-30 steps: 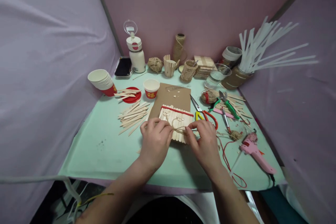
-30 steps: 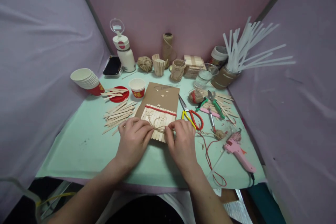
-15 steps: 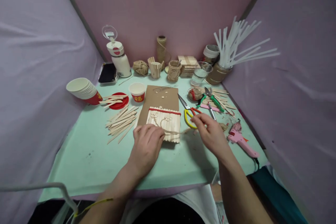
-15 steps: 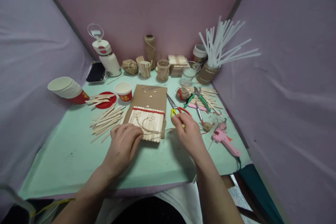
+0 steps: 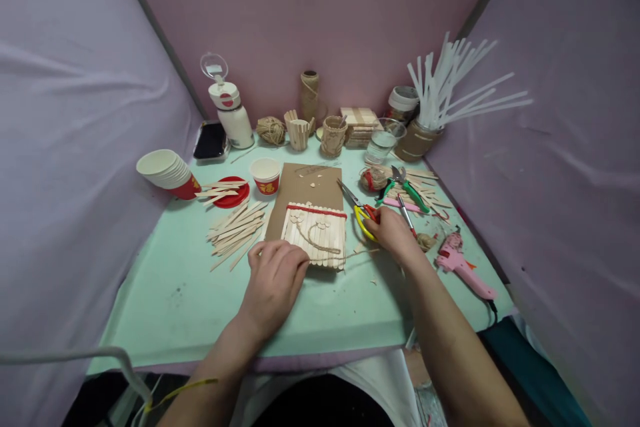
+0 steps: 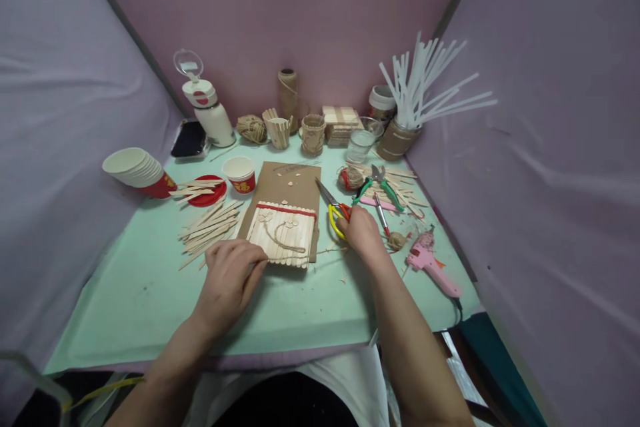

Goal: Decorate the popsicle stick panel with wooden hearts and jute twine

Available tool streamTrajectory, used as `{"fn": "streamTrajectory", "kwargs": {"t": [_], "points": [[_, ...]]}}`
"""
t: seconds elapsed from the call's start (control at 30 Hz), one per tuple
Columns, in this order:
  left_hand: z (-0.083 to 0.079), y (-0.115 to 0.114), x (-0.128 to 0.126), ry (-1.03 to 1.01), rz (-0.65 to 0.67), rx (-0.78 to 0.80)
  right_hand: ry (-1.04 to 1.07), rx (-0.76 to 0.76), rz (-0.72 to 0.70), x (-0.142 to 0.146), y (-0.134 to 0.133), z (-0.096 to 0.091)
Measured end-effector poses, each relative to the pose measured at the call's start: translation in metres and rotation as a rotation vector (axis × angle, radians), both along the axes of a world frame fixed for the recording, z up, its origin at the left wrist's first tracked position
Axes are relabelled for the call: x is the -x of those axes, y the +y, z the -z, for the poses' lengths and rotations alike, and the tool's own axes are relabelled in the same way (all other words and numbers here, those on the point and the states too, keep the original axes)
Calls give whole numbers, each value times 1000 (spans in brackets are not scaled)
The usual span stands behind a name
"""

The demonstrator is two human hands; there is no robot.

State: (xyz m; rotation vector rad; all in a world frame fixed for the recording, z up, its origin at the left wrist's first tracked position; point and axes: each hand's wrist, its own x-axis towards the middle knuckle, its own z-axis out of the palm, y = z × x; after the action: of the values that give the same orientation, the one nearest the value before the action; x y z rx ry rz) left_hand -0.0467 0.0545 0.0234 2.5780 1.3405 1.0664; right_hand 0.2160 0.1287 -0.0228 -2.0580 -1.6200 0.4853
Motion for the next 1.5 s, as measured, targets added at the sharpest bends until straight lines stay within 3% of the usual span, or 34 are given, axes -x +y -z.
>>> {"fn": "streamTrajectory", "kwargs": {"t": [0.17,0.3,0.43,0.53,0.63,0.7,0.77,0.83,0.93,1.17,1.5], "points": [[1,4,0,1,10,-12,261,-182,-17,-4,-16,-1],[3,7,-1,9,23,-9,509,-441,18,-2,-19,-7],[4,8,-2,18,3,6,649,-677,95,1,-21,-27],[2,10,-4,22,-21,1,801,-755,156,3,-34,-48],[-3,12,-6,13,-37,-24,930,-597,61,6,-67,-62],[-6,15,-8,6,-47,-38,958,-401,-145,11,-98,-65],[-10,17,-11,3,-54,-49,946,-119,-261,19,-132,-63],[-13,19,-13,2,-60,-56,966,120,-268,28,-162,-60],[-17,20,-18,-5,-62,-63,931,296,-189,39,-189,-57],[-25,12,-29,7,-35,-69,832,460,-267,46,-179,-69],[-24,1,-37,3,27,-44,964,356,-270,60,-165,-55]]}}
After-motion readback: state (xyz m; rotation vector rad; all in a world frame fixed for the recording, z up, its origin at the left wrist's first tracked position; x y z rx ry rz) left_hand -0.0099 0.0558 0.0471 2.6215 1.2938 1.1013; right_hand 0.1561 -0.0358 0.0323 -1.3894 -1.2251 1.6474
